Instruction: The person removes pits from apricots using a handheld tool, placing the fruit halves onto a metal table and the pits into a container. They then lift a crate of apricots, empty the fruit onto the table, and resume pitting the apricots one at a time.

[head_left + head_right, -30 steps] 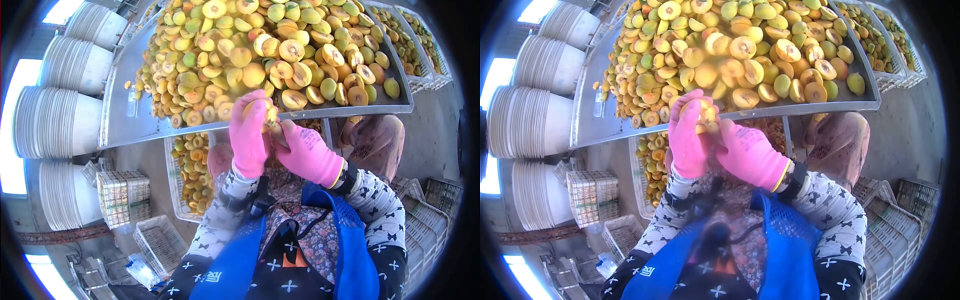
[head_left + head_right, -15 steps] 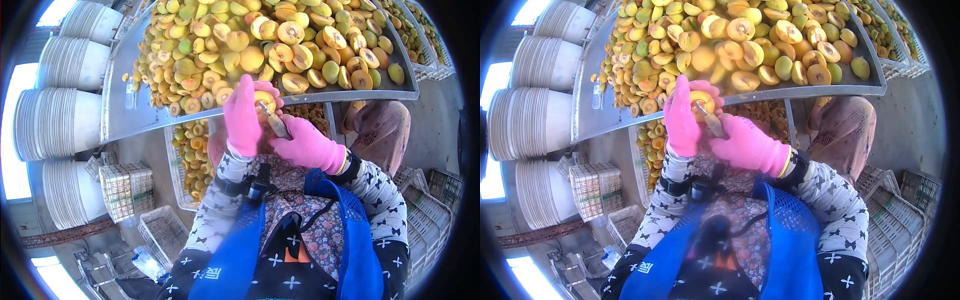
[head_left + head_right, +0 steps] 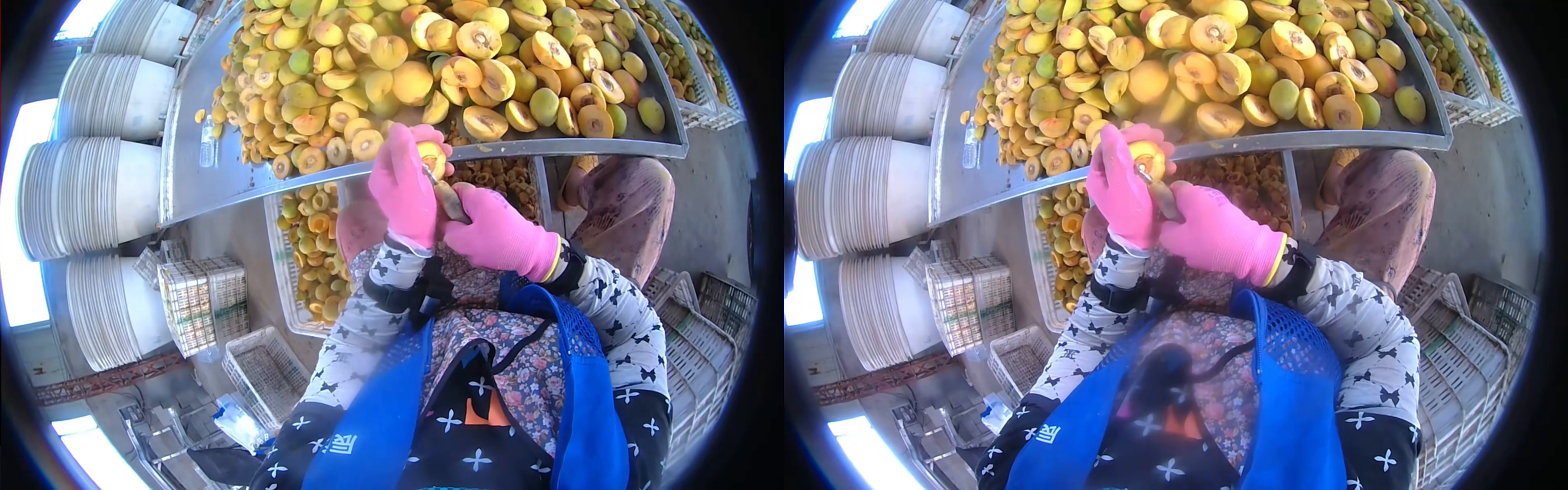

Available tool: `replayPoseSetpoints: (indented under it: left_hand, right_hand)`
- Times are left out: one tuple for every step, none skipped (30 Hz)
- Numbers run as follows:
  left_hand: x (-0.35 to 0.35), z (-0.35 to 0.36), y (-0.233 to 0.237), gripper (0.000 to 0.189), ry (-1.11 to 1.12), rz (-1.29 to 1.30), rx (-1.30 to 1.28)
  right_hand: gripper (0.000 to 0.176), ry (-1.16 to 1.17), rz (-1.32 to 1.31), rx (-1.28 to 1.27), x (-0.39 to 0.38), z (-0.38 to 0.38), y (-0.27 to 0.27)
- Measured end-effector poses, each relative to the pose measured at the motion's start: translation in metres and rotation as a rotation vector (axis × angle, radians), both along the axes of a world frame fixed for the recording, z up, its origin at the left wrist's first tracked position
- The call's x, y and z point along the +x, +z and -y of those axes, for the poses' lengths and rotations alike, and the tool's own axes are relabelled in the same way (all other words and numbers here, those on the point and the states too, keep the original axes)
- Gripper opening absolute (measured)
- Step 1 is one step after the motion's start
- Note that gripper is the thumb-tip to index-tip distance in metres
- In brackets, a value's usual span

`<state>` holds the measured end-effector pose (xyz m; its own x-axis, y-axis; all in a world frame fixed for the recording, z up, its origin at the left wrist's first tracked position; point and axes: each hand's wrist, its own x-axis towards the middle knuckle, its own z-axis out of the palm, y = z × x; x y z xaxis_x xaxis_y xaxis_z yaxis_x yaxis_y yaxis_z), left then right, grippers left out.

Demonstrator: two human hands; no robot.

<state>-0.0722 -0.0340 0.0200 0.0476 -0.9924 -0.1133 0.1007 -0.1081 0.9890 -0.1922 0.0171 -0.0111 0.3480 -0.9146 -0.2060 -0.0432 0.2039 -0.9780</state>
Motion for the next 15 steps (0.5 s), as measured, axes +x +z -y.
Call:
replayPoseSetpoints:
  left_hand:
    - [0.004, 0.002, -0.005, 0.046, -0.017, -0.037, 0.024]
    - [0.007, 0.004, -0.007, 0.046, -0.03, -0.075, 0.047]
    - [0.009, 0.005, -0.007, 0.047, -0.066, -0.117, 0.147]
    - [0.011, 0.006, -0.007, 0.047, -0.1, -0.16, 0.247]
    - [0.013, 0.006, -0.007, 0.047, -0.134, -0.204, 0.348]
    - [0.013, 0.005, -0.005, 0.048, -0.146, -0.179, 0.29]
    - [0.012, 0.004, -0.003, 0.048, -0.159, -0.154, 0.232]
    - [0.012, 0.003, 0.0, 0.048, -0.179, -0.138, 0.208]
    - [0.013, 0.002, 0.003, 0.049, -0.198, -0.123, 0.184]
    - [0.013, 0.004, 0.006, 0.049, -0.226, -0.116, 0.187]
    - [0.015, 0.005, 0.007, 0.049, -0.256, -0.109, 0.195]
    - [0.018, 0.005, 0.005, 0.05, -0.3, -0.119, 0.206]
    - [0.021, 0.008, 0.001, 0.05, -0.344, -0.13, 0.212]
    - [0.024, 0.01, 0.0, 0.051, -0.387, -0.14, 0.218]
    - [0.027, 0.008, 0.003, 0.051, -0.422, -0.165, 0.284]
  right_hand:
    - [0.019, 0.016, -0.008, 0.047, -0.002, 0.001, 0.006]
    - [0.019, 0.035, -0.017, 0.093, -0.007, 0.003, 0.017]
    - [0.02, 0.059, -0.027, 0.14, -0.009, 0.004, 0.023]
    - [0.019, 0.064, -0.064, 0.094, -0.007, 0.004, 0.019]
    - [0.018, 0.07, -0.101, 0.048, -0.005, 0.003, 0.01]
    - [0.018, 0.071, -0.139, -0.002, -0.006, 0.003, 0.005]
    - [0.017, 0.138, 0.008, 0.139, -0.012, 0.006, 0.006]
    - [0.017, 0.207, 0.156, 0.285, -0.019, 0.009, 0.009]
    - [0.016, 0.277, 0.302, 0.426, -0.024, 0.011, 0.011]
    - [0.016, 0.289, 0.359, 0.442, -0.026, 0.012, 0.011]
    - [0.016, 0.298, 0.418, 0.462, -0.026, 0.01, 0.011]
    - [0.016, 0.309, 0.477, 0.482, -0.026, 0.008, 0.01]
    - [0.018, 0.312, 0.484, 0.495, -0.025, 0.007, 0.007]
    - [0.018, 0.322, 0.521, 0.522, -0.024, 0.006, 0.004]
    - [0.019, 0.335, 0.559, 0.554, -0.022, 0.003, 0.002]
